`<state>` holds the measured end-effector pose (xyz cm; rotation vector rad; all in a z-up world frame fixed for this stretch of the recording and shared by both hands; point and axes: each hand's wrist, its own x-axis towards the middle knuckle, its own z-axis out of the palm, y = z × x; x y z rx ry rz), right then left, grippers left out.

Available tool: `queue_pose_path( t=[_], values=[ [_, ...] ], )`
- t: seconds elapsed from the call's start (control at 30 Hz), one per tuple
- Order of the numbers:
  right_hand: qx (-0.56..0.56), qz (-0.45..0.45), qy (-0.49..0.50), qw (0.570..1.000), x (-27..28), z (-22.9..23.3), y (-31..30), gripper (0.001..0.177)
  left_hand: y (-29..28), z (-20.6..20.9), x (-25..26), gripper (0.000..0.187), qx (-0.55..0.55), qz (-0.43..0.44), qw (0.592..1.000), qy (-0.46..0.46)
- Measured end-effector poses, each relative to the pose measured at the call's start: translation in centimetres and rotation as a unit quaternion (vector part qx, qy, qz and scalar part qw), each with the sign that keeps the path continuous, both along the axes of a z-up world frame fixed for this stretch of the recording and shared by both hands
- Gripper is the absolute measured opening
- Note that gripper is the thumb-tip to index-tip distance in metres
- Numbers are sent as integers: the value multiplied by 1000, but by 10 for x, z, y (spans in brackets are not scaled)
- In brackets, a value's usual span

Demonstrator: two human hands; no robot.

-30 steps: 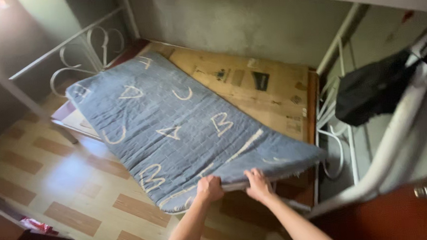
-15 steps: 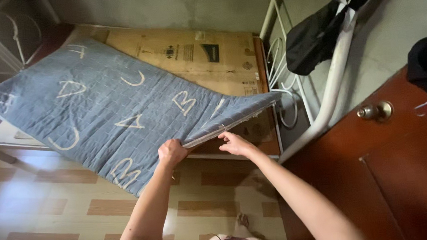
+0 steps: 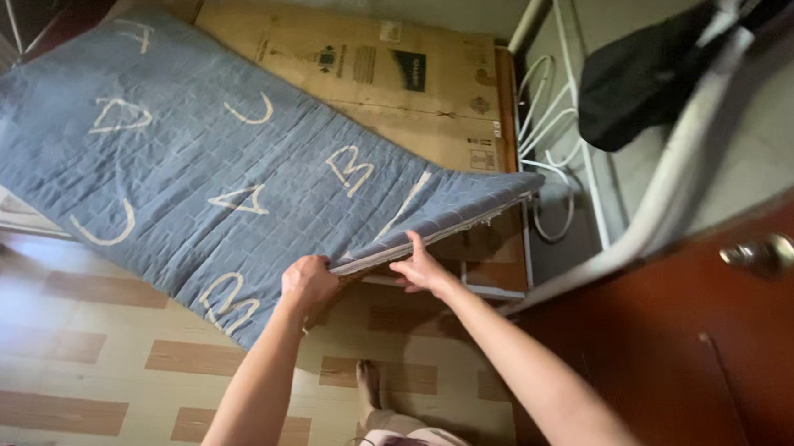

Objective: The person folds a pink blanket on a bed, then places it on a stack of other linens on the upper bunk. The person then picks up a pillow and places it on the upper bunk, and finally removes a mattress topper from the lower bed.

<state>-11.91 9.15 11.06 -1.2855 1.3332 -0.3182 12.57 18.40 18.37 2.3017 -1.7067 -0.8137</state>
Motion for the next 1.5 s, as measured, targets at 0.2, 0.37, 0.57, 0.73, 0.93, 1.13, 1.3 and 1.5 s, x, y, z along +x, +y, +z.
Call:
queue_pose_path(
  t=[0.2, 0.37, 0.57, 0.73, 0.93, 1.13, 1.3, 1.5],
  values=[
    [-127, 73, 87, 985, 77, -2, -23, 101, -27, -10, 60, 47, 21, 8, 1000, 15],
    [-157, 195, 165, 954, 116, -7, -66, 70, -44, -39, 106, 54, 14, 49, 998, 30],
    [-196, 225, 185, 937, 154, -43, -108, 74, -59, -62, 138, 54, 36, 57, 996, 58],
    [-143, 77, 138, 977, 198, -52, -107, 104, -89, -55, 177, 58, 91, -11, 993, 76],
    [-76, -270, -69, 958, 265, -26, -78, 111, -127, -72, 215, 57, 87, -98, 990, 62],
    [-24, -272, 56, 960, 292, -66, -66, 94, -147, -98, 229, 50, 55, -173, 980, 76],
    [-107, -160, 200, 961, 300, -105, -97, 90, -171, -75, 237, 56, 115, -171, 973, 109],
    [-95, -132, 143, 976, 316, -101, -132, 62, -189, -71, 257, 42, 147, -179, 965, 125]
  ],
)
